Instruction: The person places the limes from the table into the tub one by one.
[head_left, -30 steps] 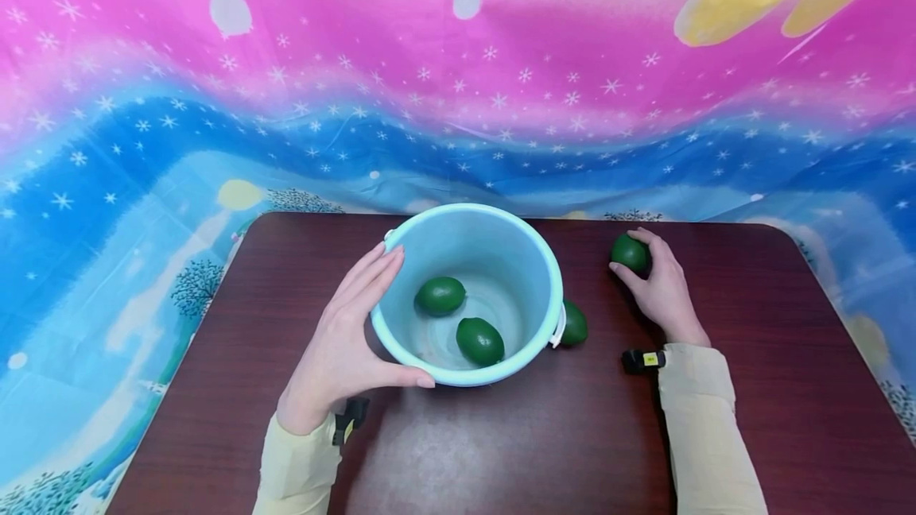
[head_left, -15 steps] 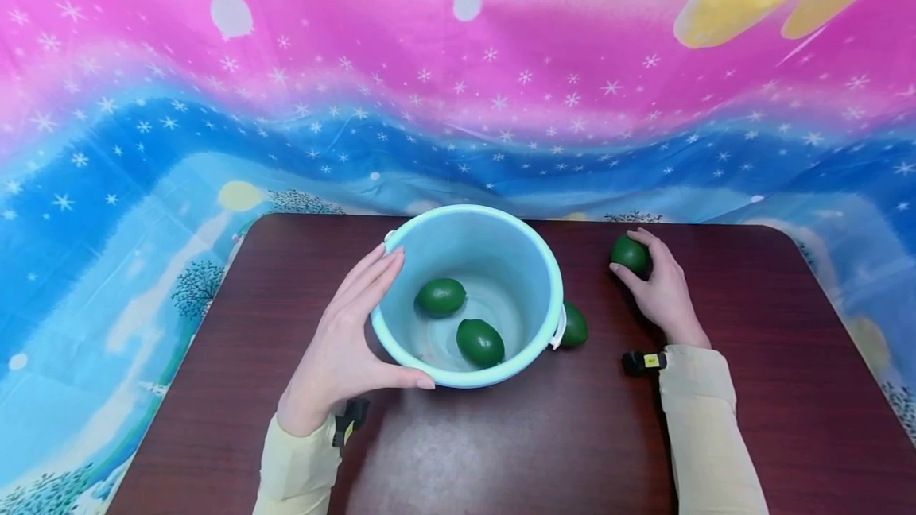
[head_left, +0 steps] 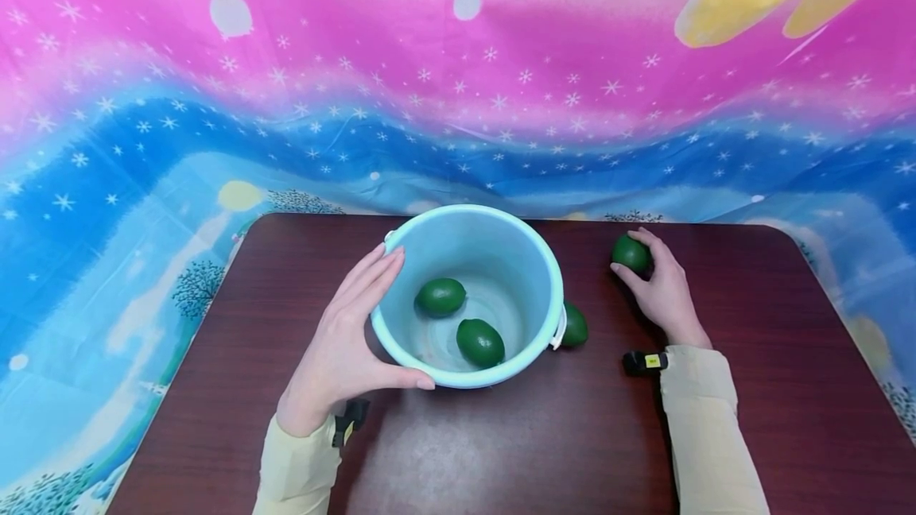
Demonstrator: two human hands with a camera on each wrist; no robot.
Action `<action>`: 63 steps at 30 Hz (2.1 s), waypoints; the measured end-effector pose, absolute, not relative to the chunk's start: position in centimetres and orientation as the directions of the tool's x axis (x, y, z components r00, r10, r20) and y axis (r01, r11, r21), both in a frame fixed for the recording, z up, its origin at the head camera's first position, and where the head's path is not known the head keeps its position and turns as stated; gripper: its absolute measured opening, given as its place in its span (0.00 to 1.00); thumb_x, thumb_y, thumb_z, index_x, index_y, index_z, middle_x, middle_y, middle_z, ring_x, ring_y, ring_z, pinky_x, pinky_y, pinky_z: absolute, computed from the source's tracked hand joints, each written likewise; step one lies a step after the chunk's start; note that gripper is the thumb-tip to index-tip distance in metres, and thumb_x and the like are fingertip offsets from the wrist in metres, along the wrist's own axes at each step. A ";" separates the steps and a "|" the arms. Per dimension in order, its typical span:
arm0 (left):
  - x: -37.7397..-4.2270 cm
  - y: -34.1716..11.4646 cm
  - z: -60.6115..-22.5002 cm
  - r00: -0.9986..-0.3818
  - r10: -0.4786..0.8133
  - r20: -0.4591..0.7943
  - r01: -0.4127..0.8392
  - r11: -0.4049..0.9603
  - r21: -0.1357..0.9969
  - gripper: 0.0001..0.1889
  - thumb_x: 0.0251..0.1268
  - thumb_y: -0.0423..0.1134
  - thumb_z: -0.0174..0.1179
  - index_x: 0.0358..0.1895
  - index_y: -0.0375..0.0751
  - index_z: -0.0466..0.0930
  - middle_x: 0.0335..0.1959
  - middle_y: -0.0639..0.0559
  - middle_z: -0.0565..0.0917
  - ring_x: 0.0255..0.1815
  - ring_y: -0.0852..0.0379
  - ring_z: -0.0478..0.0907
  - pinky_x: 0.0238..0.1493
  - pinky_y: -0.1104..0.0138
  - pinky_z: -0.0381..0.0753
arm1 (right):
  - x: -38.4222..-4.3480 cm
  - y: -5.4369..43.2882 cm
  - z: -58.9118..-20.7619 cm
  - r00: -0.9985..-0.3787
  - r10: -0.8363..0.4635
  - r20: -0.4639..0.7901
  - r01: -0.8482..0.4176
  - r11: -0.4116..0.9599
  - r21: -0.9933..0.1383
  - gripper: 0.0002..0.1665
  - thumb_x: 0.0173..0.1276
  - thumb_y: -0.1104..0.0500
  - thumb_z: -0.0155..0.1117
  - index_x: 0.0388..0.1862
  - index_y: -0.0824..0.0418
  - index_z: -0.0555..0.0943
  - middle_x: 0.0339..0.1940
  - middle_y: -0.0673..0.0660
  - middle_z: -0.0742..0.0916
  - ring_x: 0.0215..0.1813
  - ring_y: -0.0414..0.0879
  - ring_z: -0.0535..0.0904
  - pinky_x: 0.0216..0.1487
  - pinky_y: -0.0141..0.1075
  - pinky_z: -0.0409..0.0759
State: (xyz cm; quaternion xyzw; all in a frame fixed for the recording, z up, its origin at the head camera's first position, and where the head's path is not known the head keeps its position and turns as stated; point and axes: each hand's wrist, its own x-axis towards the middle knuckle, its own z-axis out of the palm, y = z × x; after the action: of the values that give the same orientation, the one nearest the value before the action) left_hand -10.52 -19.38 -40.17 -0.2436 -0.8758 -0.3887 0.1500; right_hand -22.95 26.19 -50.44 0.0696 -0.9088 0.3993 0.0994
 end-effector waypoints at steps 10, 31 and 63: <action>-10.5 -19.4 -40.2 -0.837 0.310 0.450 0.541 0.585 0.604 0.69 0.29 0.79 0.73 0.79 0.45 0.63 0.79 0.57 0.62 0.80 0.51 0.51 0.71 0.45 0.62 | -23.0 26.2 -50.5 -0.971 -0.041 0.233 -0.200 0.673 -0.712 0.37 0.72 0.60 0.70 0.77 0.60 0.67 0.80 0.65 0.64 0.71 0.70 0.66 0.61 0.66 0.70; -10.5 -19.5 -40.2 -0.837 0.310 0.451 0.542 0.587 0.602 0.69 0.27 0.76 0.78 0.80 0.47 0.62 0.79 0.56 0.62 0.80 0.51 0.51 0.71 0.46 0.62 | -22.7 26.1 -49.8 -0.971 -0.045 0.233 -0.203 0.669 -0.715 0.37 0.71 0.61 0.70 0.76 0.60 0.68 0.79 0.65 0.64 0.69 0.69 0.68 0.60 0.65 0.72; -10.5 -19.4 -40.2 -0.834 0.308 0.458 0.546 0.583 0.602 0.69 0.28 0.78 0.75 0.80 0.48 0.62 0.79 0.56 0.63 0.80 0.51 0.52 0.72 0.47 0.61 | -21.9 25.4 -47.2 -0.940 -0.019 0.340 -0.273 0.639 -0.719 0.39 0.67 0.62 0.74 0.75 0.51 0.72 0.78 0.50 0.69 0.68 0.59 0.75 0.58 0.39 0.79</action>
State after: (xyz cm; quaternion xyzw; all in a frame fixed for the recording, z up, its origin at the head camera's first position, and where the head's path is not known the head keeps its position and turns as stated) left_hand -10.49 -19.41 -40.16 -0.2436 -0.8762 -0.3862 0.1541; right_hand -21.90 25.35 -47.25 0.0816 -0.8924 0.4169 0.1523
